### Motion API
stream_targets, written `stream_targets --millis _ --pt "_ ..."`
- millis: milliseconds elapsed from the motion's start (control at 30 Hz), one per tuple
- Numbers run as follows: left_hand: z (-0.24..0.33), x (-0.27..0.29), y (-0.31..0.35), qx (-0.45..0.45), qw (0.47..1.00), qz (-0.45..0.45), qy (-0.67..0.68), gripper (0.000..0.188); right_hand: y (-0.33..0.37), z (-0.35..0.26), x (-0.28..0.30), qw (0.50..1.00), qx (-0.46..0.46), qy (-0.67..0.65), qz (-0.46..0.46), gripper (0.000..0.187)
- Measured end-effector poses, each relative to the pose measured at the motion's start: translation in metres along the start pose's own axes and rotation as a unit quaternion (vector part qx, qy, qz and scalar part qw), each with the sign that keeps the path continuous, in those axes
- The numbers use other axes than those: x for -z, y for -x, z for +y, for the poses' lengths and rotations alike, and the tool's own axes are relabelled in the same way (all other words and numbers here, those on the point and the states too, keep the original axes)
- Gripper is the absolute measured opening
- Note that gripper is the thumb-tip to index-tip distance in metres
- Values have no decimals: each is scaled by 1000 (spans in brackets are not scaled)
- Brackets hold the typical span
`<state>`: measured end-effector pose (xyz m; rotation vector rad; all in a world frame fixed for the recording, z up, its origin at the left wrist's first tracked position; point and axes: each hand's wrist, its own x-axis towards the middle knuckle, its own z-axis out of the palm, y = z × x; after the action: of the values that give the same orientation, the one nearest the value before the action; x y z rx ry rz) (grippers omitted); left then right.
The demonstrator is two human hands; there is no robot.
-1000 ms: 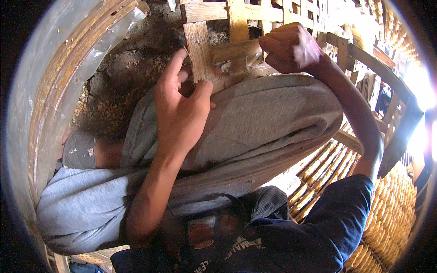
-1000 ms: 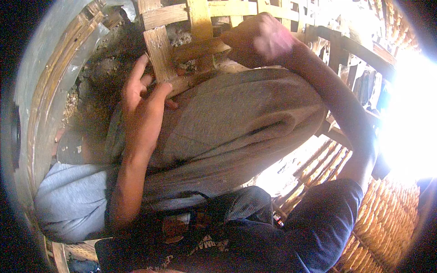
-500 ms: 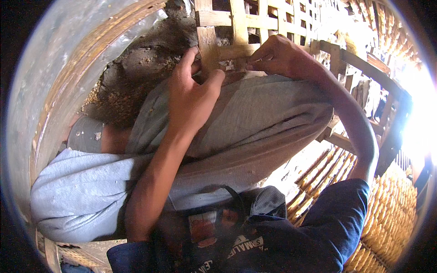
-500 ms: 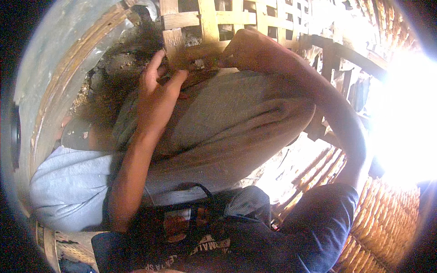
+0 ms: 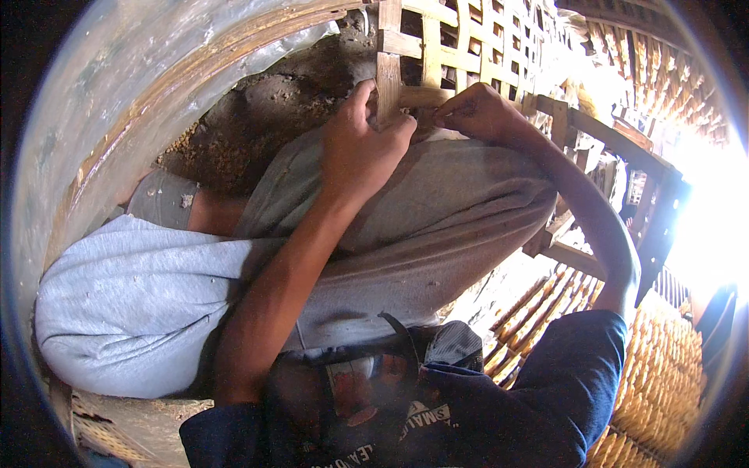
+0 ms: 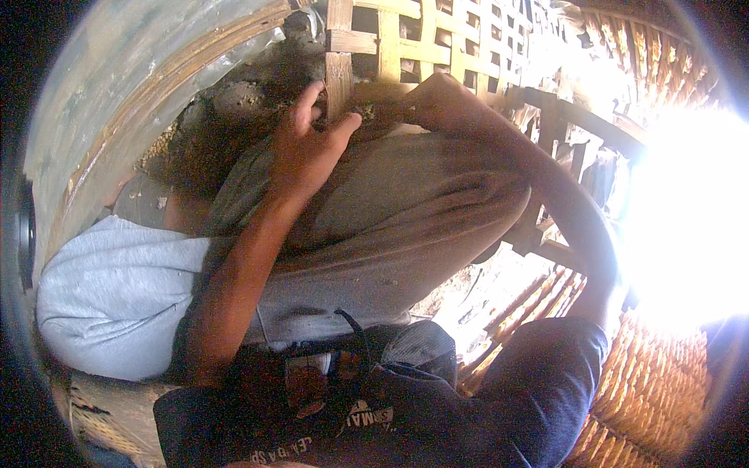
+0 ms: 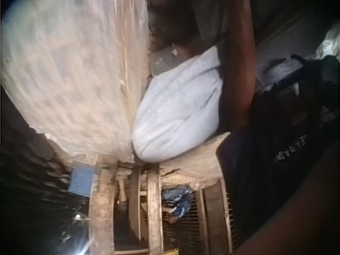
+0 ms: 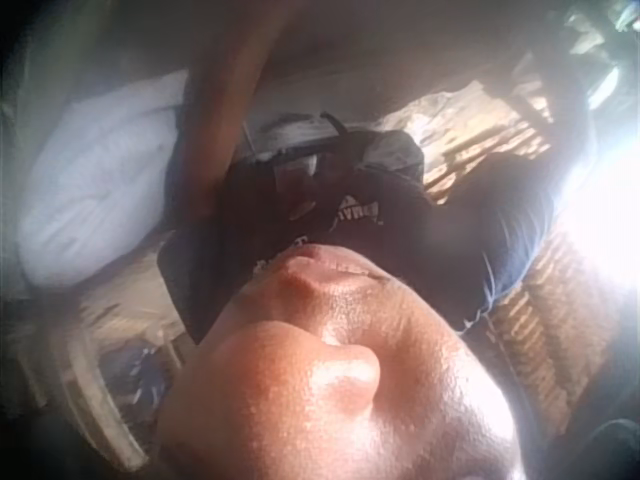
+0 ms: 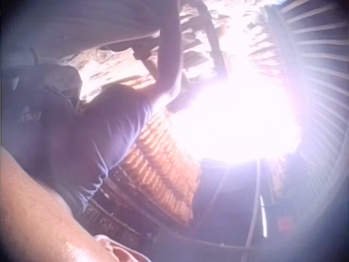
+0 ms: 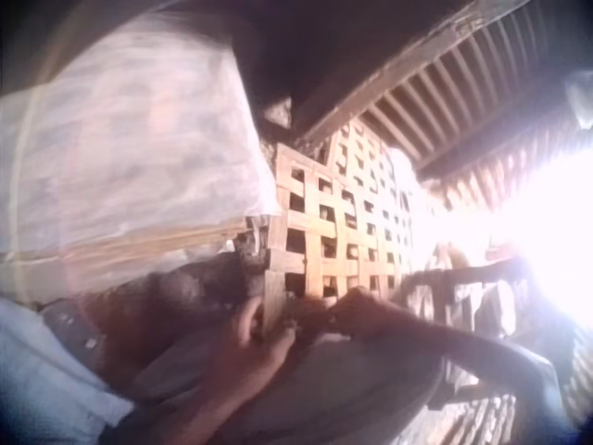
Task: The person sits on the floor and assembles a bamboo tray by placing a plastic sheet over a pile of grains and fitting a woven bamboo frame on top. They then use a small wooden block to tap and secure the frame edges before lifting the assembled unit.
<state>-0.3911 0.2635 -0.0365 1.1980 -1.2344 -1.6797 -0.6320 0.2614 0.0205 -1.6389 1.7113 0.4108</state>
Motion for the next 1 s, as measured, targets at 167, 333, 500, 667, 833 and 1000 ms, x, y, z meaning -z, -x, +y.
stream_targets --millis 167,333,500,667,833,1000 --pt "-7 -2 -2 2 1000 -3 -2 43 9 -27 8 993 41 109 32 19" --pt "-8 -4 -5 0 1000 -10 8 41 14 -25 7 992 48 105 58 14" --pt "-7 -4 -4 15 1000 -3 -4 38 12 -15 3 992 60 87 62 20" --pt "10 1 -2 79 997 -23 4 36 8 -6 8 998 33 21 -41 26" --pt "10 3 -3 87 995 -47 -9 37 -1 8 5 992 -6 -106 -68 22" --pt "4 0 -2 43 999 -15 -20 41 -7 7 6 992 -70 -53 -87 22"
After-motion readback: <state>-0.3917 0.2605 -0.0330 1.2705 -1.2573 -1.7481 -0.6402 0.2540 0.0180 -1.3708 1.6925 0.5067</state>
